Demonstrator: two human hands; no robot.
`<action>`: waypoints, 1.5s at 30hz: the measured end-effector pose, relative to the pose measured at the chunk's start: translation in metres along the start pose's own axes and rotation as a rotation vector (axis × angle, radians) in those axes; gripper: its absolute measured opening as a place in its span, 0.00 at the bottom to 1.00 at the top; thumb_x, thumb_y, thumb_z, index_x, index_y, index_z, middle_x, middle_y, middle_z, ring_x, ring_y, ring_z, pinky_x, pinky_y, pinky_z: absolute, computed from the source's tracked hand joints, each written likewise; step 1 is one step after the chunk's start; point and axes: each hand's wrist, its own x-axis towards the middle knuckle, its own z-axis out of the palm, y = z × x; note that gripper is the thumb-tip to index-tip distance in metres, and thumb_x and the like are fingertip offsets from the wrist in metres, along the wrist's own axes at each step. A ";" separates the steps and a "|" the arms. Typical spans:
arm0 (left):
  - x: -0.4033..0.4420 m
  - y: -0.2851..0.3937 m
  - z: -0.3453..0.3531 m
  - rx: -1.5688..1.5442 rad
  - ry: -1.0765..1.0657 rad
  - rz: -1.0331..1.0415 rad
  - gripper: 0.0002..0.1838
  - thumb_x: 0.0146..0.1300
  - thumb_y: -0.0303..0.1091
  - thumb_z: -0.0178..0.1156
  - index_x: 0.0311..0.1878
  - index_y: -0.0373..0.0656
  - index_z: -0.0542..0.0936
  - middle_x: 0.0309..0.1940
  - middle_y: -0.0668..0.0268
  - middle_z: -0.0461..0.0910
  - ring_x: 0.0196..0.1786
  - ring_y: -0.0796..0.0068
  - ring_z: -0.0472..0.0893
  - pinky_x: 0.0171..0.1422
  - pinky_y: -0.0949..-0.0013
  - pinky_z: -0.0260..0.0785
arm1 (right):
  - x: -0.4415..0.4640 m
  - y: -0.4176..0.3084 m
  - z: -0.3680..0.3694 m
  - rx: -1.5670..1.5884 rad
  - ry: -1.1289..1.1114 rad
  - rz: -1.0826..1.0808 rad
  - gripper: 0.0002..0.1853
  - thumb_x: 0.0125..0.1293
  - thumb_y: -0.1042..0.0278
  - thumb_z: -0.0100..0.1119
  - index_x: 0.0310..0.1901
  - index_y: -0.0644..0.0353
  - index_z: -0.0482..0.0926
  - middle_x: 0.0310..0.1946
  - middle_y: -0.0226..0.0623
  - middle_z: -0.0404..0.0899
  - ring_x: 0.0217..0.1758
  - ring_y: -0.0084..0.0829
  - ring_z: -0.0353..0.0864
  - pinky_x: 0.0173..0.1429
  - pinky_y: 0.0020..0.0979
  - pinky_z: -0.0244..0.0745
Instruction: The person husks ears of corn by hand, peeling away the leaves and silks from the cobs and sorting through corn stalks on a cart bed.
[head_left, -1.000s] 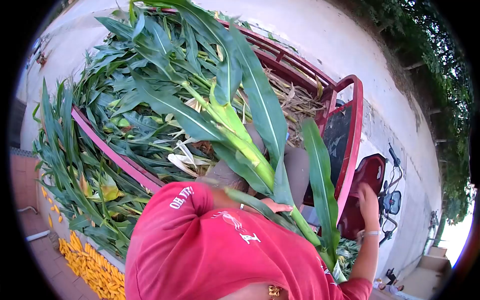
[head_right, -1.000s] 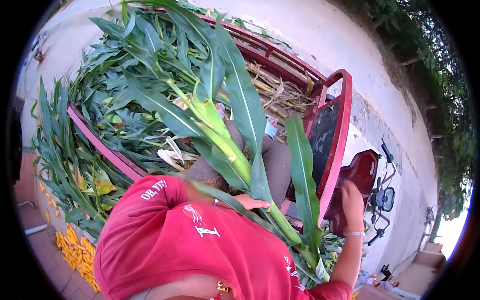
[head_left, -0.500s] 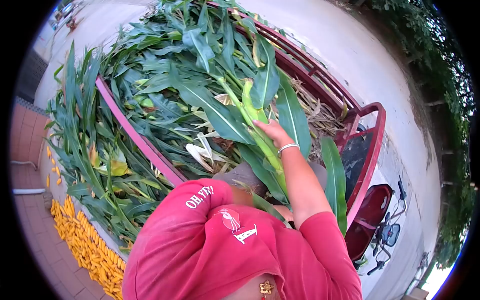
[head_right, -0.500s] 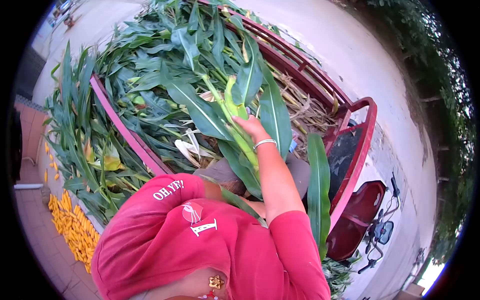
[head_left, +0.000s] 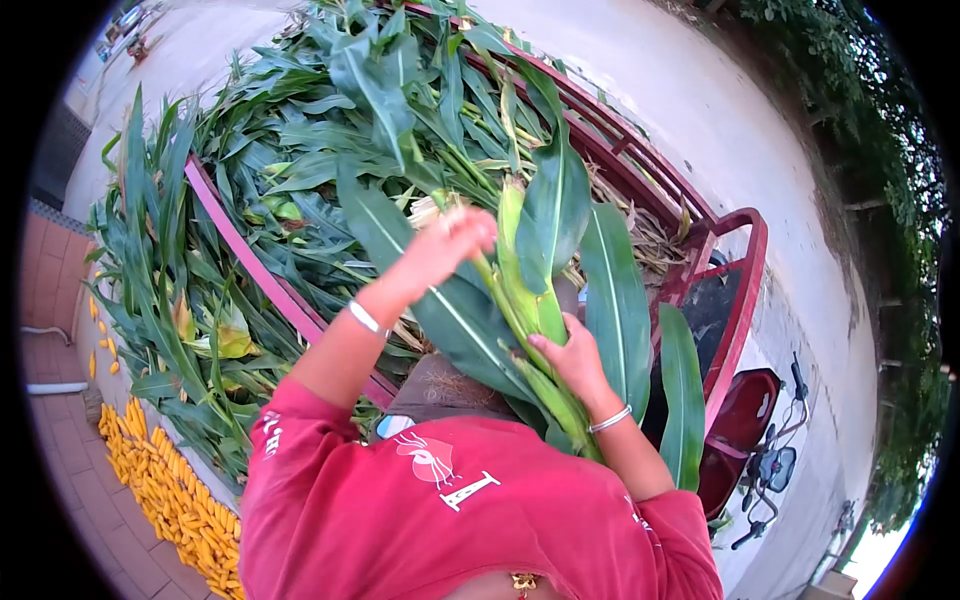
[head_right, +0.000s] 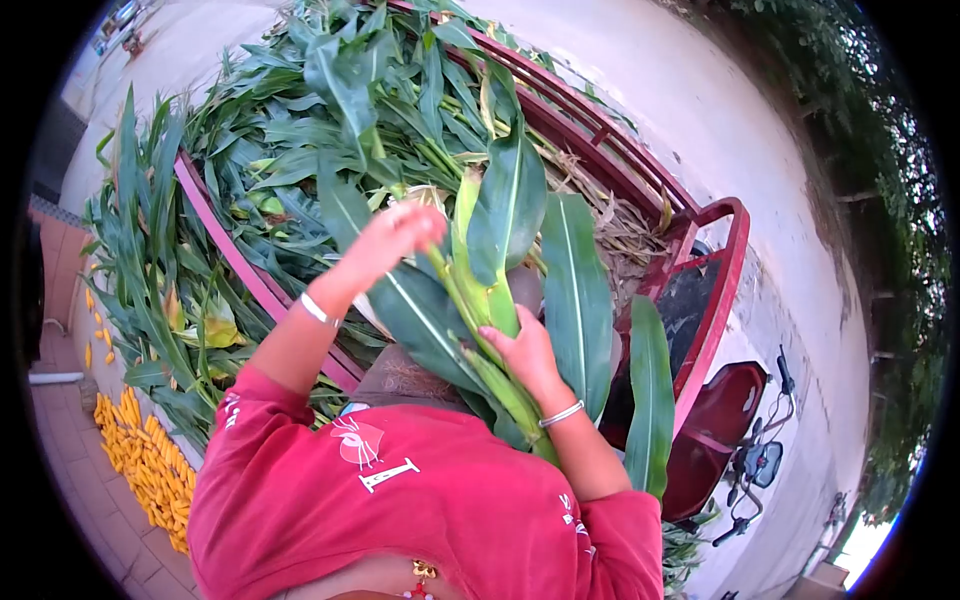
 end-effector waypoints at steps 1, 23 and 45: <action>0.021 -0.005 -0.007 0.088 0.143 0.095 0.19 0.68 0.36 0.52 0.56 0.35 0.71 0.48 0.61 0.78 0.48 0.74 0.77 0.54 0.70 0.70 | -0.010 -0.005 0.002 -0.004 0.012 -0.008 0.27 0.55 0.60 0.70 0.51 0.69 0.73 0.39 0.49 0.81 0.42 0.36 0.82 0.48 0.33 0.74; 0.128 -0.094 0.017 -0.591 0.060 -0.295 0.21 0.67 0.53 0.52 0.47 0.44 0.77 0.42 0.63 0.80 0.43 0.67 0.79 0.52 0.63 0.72 | 0.108 -0.064 0.039 -0.166 0.236 -0.527 0.25 0.63 0.61 0.53 0.56 0.70 0.65 0.51 0.56 0.70 0.56 0.49 0.71 0.62 0.41 0.65; 0.142 -0.070 0.032 -0.464 0.514 0.012 0.17 0.68 0.42 0.55 0.35 0.36 0.81 0.27 0.68 0.80 0.28 0.80 0.75 0.36 0.73 0.68 | 0.163 -0.029 0.040 0.580 0.080 -0.045 0.27 0.69 0.61 0.51 0.63 0.71 0.64 0.59 0.47 0.70 0.60 0.31 0.70 0.63 0.27 0.64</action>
